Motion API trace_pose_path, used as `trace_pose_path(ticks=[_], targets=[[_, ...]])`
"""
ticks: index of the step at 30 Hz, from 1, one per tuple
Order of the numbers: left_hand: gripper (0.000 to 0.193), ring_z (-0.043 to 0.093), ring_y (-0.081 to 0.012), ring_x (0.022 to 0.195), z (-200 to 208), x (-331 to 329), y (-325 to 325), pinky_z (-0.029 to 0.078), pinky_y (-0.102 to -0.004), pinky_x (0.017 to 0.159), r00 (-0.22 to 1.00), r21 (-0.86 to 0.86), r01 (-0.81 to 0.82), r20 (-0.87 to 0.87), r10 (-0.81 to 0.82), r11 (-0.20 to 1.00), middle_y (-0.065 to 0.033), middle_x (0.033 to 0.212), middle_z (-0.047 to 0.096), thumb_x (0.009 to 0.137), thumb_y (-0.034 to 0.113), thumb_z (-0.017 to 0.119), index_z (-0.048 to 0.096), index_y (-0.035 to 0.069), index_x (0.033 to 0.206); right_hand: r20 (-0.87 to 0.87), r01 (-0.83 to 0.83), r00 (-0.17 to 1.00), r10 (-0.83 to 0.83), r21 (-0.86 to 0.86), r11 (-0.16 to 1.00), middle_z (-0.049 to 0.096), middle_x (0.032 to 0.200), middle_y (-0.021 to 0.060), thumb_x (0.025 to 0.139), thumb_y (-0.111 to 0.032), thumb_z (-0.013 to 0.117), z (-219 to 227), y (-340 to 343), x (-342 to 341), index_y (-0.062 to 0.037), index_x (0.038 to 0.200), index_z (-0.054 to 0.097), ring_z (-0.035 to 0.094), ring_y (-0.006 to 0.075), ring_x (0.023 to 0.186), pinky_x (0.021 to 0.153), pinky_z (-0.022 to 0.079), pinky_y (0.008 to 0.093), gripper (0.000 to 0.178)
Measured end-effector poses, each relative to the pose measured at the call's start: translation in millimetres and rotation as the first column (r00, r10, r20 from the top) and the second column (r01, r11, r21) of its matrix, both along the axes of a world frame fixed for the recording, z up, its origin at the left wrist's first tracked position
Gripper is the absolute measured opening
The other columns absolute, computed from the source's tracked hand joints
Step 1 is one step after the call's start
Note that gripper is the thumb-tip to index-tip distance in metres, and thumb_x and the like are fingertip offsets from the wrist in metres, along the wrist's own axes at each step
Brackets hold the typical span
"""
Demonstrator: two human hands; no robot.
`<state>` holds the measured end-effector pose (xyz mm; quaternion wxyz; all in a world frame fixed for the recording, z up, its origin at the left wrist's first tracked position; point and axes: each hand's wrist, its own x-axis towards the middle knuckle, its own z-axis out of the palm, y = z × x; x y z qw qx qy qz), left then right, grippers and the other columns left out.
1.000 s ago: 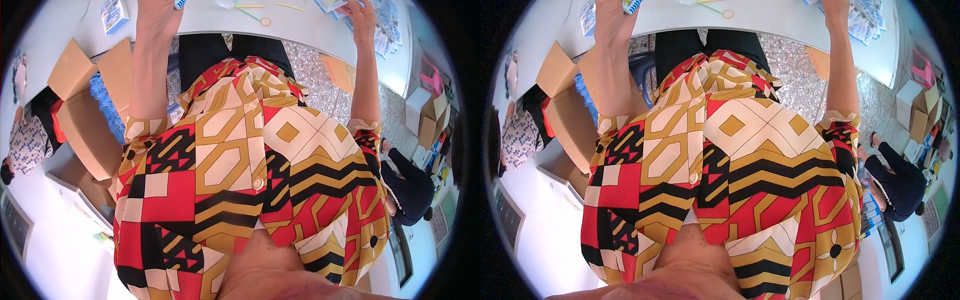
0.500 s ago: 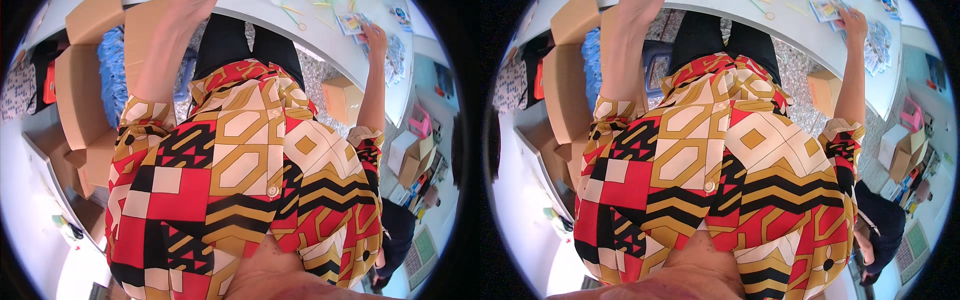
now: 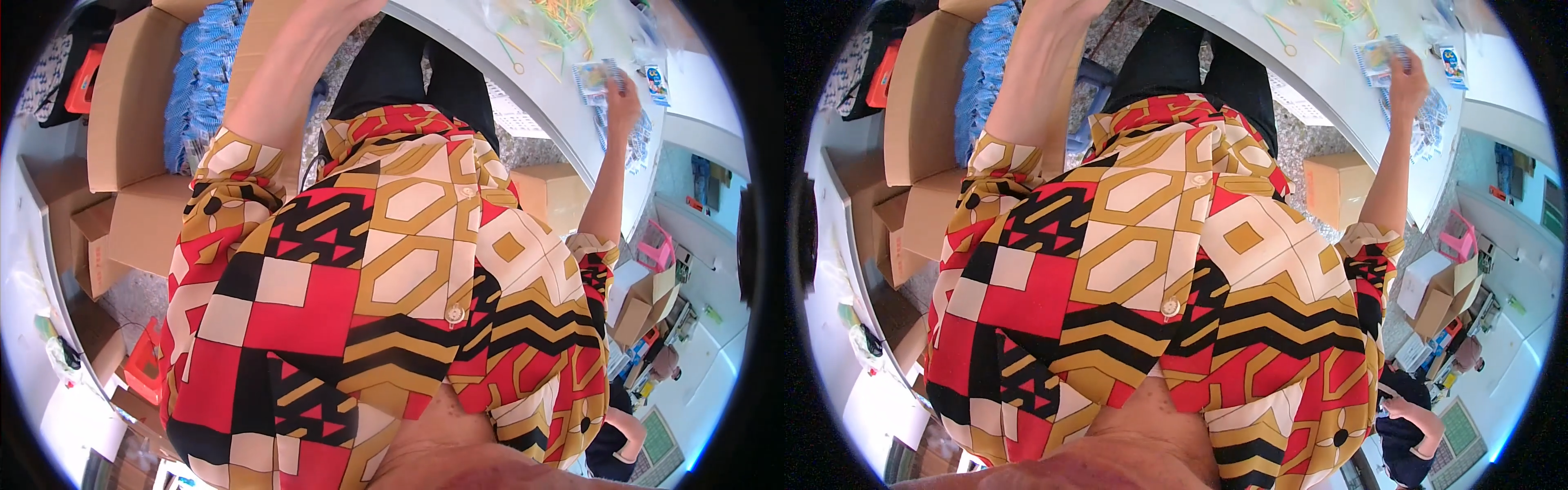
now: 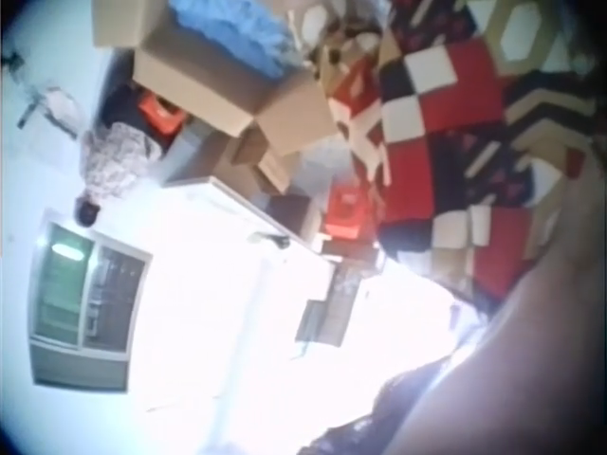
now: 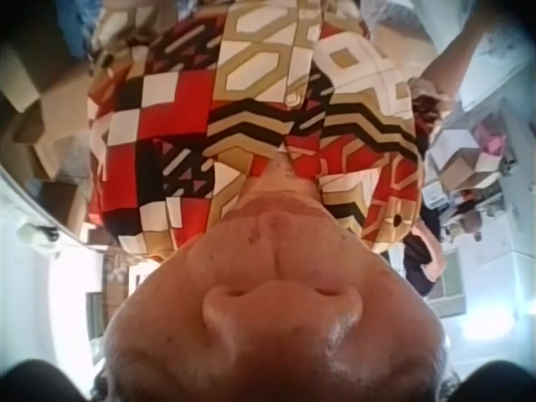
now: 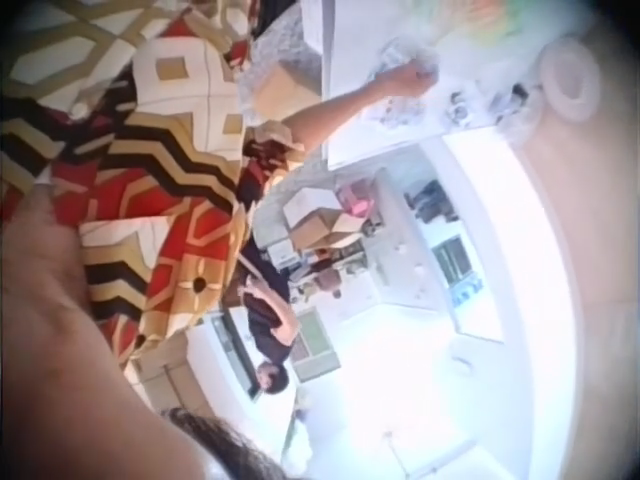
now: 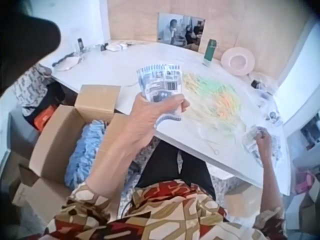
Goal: Packaging small colorful items from a pile on the table into individual plastic bags.
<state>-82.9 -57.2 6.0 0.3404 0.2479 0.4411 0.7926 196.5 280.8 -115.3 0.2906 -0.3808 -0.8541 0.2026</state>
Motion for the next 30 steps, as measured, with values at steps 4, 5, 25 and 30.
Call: trace_pose_path(ticks=[4, 5, 25, 30], targets=[[0.024, 0.061, -0.0157, 0.076, 10, -1, -7, 0.049, -0.0258, 0.067, 0.999, 0.033, 0.015, -0.032, -0.014, 0.999, -0.0090, 0.084, 0.064, 0.077, 0.009, 0.068, 0.060, -0.002, 0.096, 0.106, -0.017, 0.994, 0.020, -0.023, 1.000, 0.062, 0.069, 0.0074, 0.078, -0.026, 0.064, 5, 2, 1, -0.0040, 0.099, 0.063, 0.059, 0.0118, 0.060, 0.054, 0.045, 0.0280, 0.030], [0.022, 0.061, -0.0160, 0.077, 11, 0, -11, 0.049, -0.0261, 0.068, 0.982, 0.155, 0.097, 0.144, -0.120, 0.983, -0.0090, 0.084, 0.064, 0.077, 0.009, 0.068, 0.060, -0.003, 0.094, 0.100, -0.004, 0.995, 0.003, 0.007, 1.000, 0.062, 0.068, 0.0076, 0.078, -0.026, 0.064, 3, 8, 6, -0.0045, 0.098, 0.064, 0.059, 0.0121, 0.060, 0.054, 0.045, 0.0280, 0.029], [0.014, 0.060, -0.0212, 0.078, 1, 5, 12, 0.047, -0.0320, 0.073, 0.969, -0.271, 0.125, -0.172, -0.176, 0.954, -0.0117, 0.082, 0.062, 0.083, 0.003, 0.059, 0.056, -0.003, 0.095, -0.014, 0.226, 0.974, -0.226, -0.010, 0.974, 0.062, 0.078, 0.0218, 0.071, -0.020, 0.064, 13, -20, -26, -0.0051, 0.095, 0.059, 0.061, 0.0376, 0.076, 0.067, 0.048, 0.0441, 0.029], [0.014, 0.053, -0.0273, 0.088, -6, -4, -6, 0.040, -0.0404, 0.085, 0.896, -0.131, 0.442, 0.039, -0.441, 0.887, -0.0120, 0.088, 0.057, 0.086, 0.006, 0.055, 0.056, 0.003, 0.099, 0.109, 0.272, 0.962, -0.250, -0.337, 0.901, 0.062, 0.077, 0.0212, 0.072, -0.023, 0.065, 30, -33, -25, -0.0078, 0.103, 0.054, 0.061, 0.0380, 0.075, 0.067, 0.047, 0.0455, 0.036]])
